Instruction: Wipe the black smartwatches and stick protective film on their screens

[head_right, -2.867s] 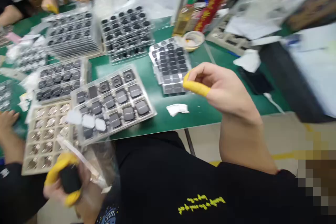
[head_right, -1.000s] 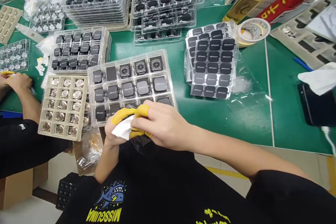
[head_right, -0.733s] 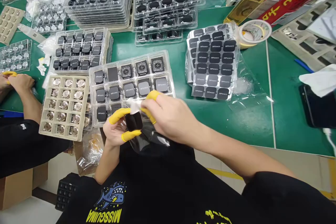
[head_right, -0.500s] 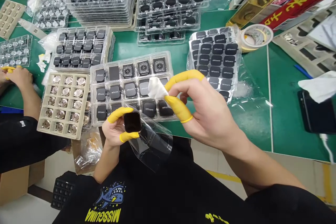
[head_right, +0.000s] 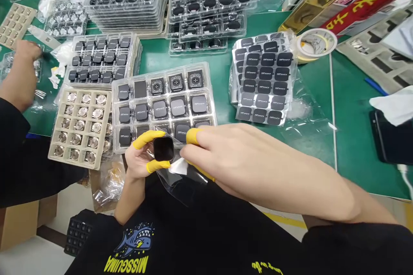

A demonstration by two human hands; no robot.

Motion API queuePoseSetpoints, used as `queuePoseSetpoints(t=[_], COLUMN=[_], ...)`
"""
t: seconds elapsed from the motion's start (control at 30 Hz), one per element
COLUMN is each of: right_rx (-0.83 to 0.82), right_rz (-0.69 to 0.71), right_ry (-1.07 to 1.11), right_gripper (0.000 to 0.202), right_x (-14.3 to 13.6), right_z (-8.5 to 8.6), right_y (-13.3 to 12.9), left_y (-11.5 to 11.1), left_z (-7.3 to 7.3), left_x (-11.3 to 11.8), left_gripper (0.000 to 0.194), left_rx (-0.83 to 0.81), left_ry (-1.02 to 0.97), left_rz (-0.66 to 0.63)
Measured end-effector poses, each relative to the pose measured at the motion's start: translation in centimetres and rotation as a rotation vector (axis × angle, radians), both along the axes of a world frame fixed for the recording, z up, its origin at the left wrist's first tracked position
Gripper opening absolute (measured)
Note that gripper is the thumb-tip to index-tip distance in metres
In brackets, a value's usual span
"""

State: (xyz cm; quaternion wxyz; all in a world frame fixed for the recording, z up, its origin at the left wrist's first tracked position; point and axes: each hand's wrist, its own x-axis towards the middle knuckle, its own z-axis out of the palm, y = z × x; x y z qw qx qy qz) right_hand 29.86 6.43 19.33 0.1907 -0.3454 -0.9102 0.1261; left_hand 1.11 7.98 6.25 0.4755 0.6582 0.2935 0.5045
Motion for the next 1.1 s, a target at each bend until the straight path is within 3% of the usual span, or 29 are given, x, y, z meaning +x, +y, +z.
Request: queuePoseSetpoints(t=[0.1,0.23,0.33,0.43,0.63,0.77,0.9,1.1], right_rx=[0.13,0.316,0.304,0.253,0.239,0.38,0.402,0.327], right_rz=[0.013,-0.103,-0.078,-0.002,0.164,0.143,0.132,0.334], right_ry=[0.03,0.138,0.245,0.309,0.245,0.171,0.233,0.25], right_gripper=[0.038,0.024,0.023,0.028,0.043,0.045,0.044,0.042], right_x=[-1.7,-3.9,-4.5,-4.1,-3.0,-3.2,-2.8,-1.9], right_z=[-0.3,-3.2,-5.7,-7.0,-6.9,-7.0,-7.5,-6.9], right_y=[0.9,0.5,-0.4,-0.9,0.3,1.5,1.5,1.2], left_y=[-0.2,-0.5,-0.5,-0.5,-0.4,-0.6,-1.0,-1.0], left_z=[0.0,-0.2,-0.2,-0.1,-0.3,-0.6,-0.5,-0.4], left_x=[0.1,0.4,0.2,-0.1,-0.4,0.0,0.2,-0.7], left_gripper=[0.071,0.069,0.065,0.063,0.064,0.07,0.075,0.079], left_rx=[-0.016,-0.054,-0.028,-0.011,0.027,-0.034,-0.111,-0.151], left_ry=[0.014,0.034,0.021,0.069,0.077,0.069,0.045,0.01], left_rz=[-0.013,-0.004,0.015,0.026,0.005,0.017,0.027,-0.085])
